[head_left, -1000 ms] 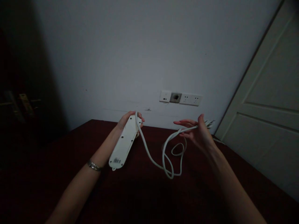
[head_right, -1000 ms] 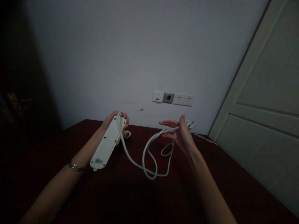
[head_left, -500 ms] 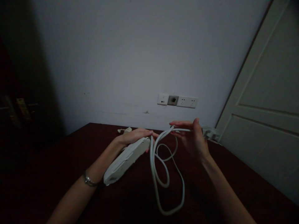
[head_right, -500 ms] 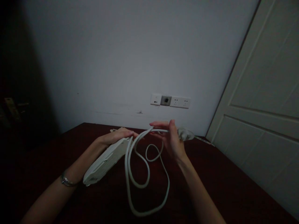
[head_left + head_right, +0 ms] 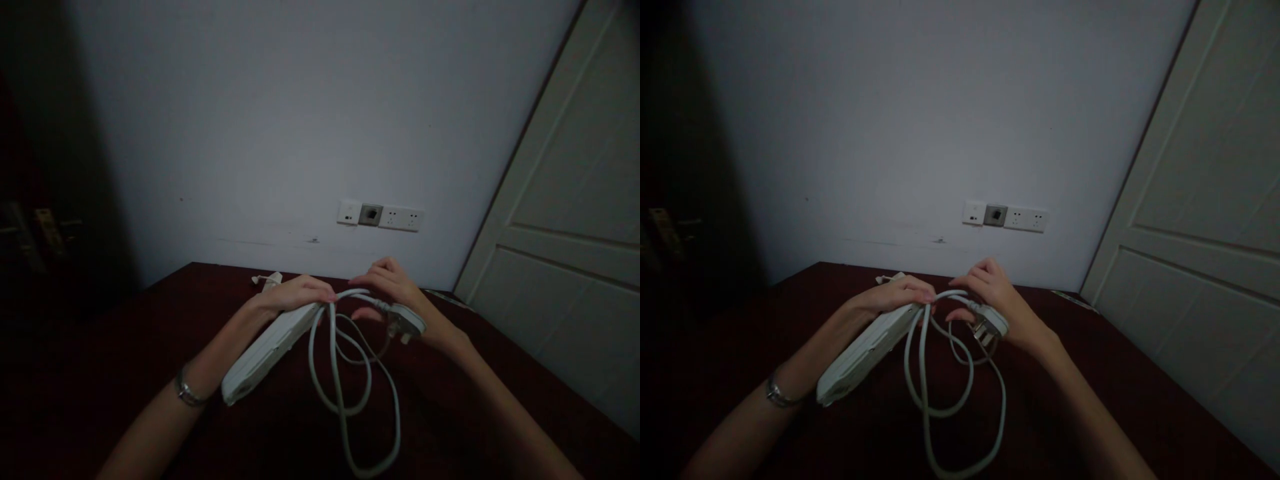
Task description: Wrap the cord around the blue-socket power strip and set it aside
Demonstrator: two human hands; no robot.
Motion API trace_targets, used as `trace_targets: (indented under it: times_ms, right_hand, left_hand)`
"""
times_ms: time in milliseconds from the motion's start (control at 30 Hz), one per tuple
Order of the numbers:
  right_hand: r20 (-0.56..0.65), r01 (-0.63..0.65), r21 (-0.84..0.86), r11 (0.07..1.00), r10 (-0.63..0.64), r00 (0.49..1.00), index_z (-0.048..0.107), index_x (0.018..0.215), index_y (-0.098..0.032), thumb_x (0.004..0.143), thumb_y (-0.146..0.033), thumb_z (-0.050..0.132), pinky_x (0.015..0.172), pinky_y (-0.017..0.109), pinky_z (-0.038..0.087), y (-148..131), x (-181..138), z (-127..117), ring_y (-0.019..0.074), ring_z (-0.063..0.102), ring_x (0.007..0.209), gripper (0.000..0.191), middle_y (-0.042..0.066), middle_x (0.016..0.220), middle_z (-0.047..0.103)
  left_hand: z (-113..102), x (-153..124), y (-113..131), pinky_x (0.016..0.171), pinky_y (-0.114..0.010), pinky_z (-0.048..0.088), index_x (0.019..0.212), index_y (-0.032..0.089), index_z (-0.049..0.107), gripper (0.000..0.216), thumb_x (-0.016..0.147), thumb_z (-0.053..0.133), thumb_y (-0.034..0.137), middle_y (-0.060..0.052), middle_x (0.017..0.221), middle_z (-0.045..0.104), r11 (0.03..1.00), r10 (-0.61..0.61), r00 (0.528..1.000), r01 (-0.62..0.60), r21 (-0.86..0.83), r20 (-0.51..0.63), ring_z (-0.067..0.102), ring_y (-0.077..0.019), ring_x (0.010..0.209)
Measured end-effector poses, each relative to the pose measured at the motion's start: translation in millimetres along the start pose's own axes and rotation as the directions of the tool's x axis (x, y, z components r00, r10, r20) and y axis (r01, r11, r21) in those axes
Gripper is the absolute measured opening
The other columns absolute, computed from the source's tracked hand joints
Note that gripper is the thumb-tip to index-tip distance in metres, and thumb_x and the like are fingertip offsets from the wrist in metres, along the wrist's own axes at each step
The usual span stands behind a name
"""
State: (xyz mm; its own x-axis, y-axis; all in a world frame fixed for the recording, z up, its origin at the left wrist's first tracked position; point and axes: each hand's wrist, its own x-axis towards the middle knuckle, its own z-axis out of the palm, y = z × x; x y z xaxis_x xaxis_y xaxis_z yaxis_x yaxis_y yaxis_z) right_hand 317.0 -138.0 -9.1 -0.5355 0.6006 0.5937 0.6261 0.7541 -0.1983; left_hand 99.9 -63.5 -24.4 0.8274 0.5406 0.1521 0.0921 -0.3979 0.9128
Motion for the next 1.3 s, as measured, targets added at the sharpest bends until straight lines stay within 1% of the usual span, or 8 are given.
trace_targets:
  times_ms: [133,267,500,667,800,1000,1133,1300]
  right_hand:
    - [0.305,-0.231,0.371,0.900,0.117,0.945,0.063,0.107,-0.020,0.080,-0.036,0.060,0.074,0.031,0.047,7.7,-4.4,-15.1,0.0164,0.057,0.082,0.031,0.005,0.094,0.063]
    - [0.319,-0.365,0.546,0.754,0.215,0.923,0.065,0.105,-0.021,0.078,-0.040,0.059,0.069,0.030,0.048,11.3,-8.6,-12.5,0.0174,0.060,0.081,0.033,0.005,0.096,0.063]
    - [-0.058,-0.312,0.215,0.925,0.331,0.942,0.061,0.077,-0.018,0.078,-0.039,0.062,0.063,0.026,0.044,-1.4,-12.9,10.0,0.0150,0.056,0.071,0.021,0.003,0.078,0.062]
    - [0.211,-0.426,0.156,0.891,0.391,0.896,0.064,0.078,-0.017,0.078,-0.042,0.060,0.059,0.025,0.043,25.5,-25.9,15.7,0.0141,0.054,0.065,0.025,0.001,0.072,0.062]
    - [0.412,-0.552,0.058,0.832,0.484,0.772,0.065,0.073,-0.016,0.079,-0.042,0.056,0.052,0.024,0.041,73.7,-42.4,25.1,0.0131,0.055,0.055,0.027,0.002,0.064,0.063]
    - [0.295,-0.740,-0.173,0.650,0.751,0.590,0.065,0.080,-0.012,0.069,-0.031,0.067,0.059,0.029,0.048,143.0,-66.4,38.0,0.0205,0.064,0.065,0.022,0.009,0.073,0.068]
    - [0.247,-0.717,-0.186,0.672,0.738,0.627,0.067,0.092,-0.011,0.065,-0.030,0.070,0.079,0.035,0.049,143.0,-55.7,37.2,0.0263,0.064,0.090,0.033,0.015,0.097,0.068]
    - [-0.105,-0.539,-0.026,0.842,0.533,0.839,0.060,0.115,-0.010,0.079,-0.023,0.050,0.094,0.043,0.043,77.7,-1.0,27.2,0.0251,0.061,0.101,0.039,0.017,0.112,0.064]
  left_hand:
    - [-0.6,-3.7,8.9,0.063,-0.023,0.038,0.062,0.017,0.066,0.019,0.070,0.061,0.033,-0.001,0.063,0.060,0.993,0.037,0.996,-0.028,0.114,-0.080,0.051,-0.0124,0.063]
    - [-1.2,-1.9,7.7,0.067,-0.025,0.039,0.062,0.017,0.068,0.020,0.069,0.062,0.035,-0.002,0.065,0.063,0.991,0.015,0.985,0.009,0.135,-0.172,0.054,-0.0142,0.067]
    - [-21.5,1.6,-4.3,0.062,-0.026,0.040,0.062,0.017,0.066,0.020,0.067,0.060,0.035,-0.004,0.063,0.063,0.999,0.012,0.887,0.011,0.048,-0.462,0.054,-0.0150,0.063]
    - [-37.4,-7.7,2.9,0.058,-0.027,0.041,0.062,0.015,0.063,0.022,0.066,0.061,0.037,-0.004,0.059,0.060,1.000,-0.001,0.824,-0.002,-0.005,-0.567,0.054,-0.0144,0.056]
    - [-38.3,-14.7,9.3,0.052,-0.026,0.039,0.066,0.015,0.063,0.023,0.067,0.062,0.038,-0.005,0.055,0.059,0.998,-0.049,0.831,0.019,-0.060,-0.554,0.054,-0.0143,0.051]
    - [-34.0,-15.9,13.8,0.049,-0.025,0.038,0.066,0.015,0.064,0.024,0.066,0.062,0.039,-0.004,0.054,0.059,0.998,-0.047,0.870,0.028,-0.047,-0.490,0.053,-0.0138,0.049]
    - [-29.2,-14.5,14.9,0.053,-0.025,0.040,0.064,0.015,0.064,0.022,0.065,0.062,0.037,-0.003,0.056,0.060,1.000,-0.016,0.894,0.007,-0.023,-0.447,0.053,-0.0128,0.052]
    - [-24.5,-15.9,14.5,0.054,-0.025,0.039,0.067,0.014,0.066,0.023,0.069,0.061,0.037,-0.004,0.058,0.060,1.000,0.003,0.914,-0.010,-0.014,-0.406,0.052,-0.0124,0.053]
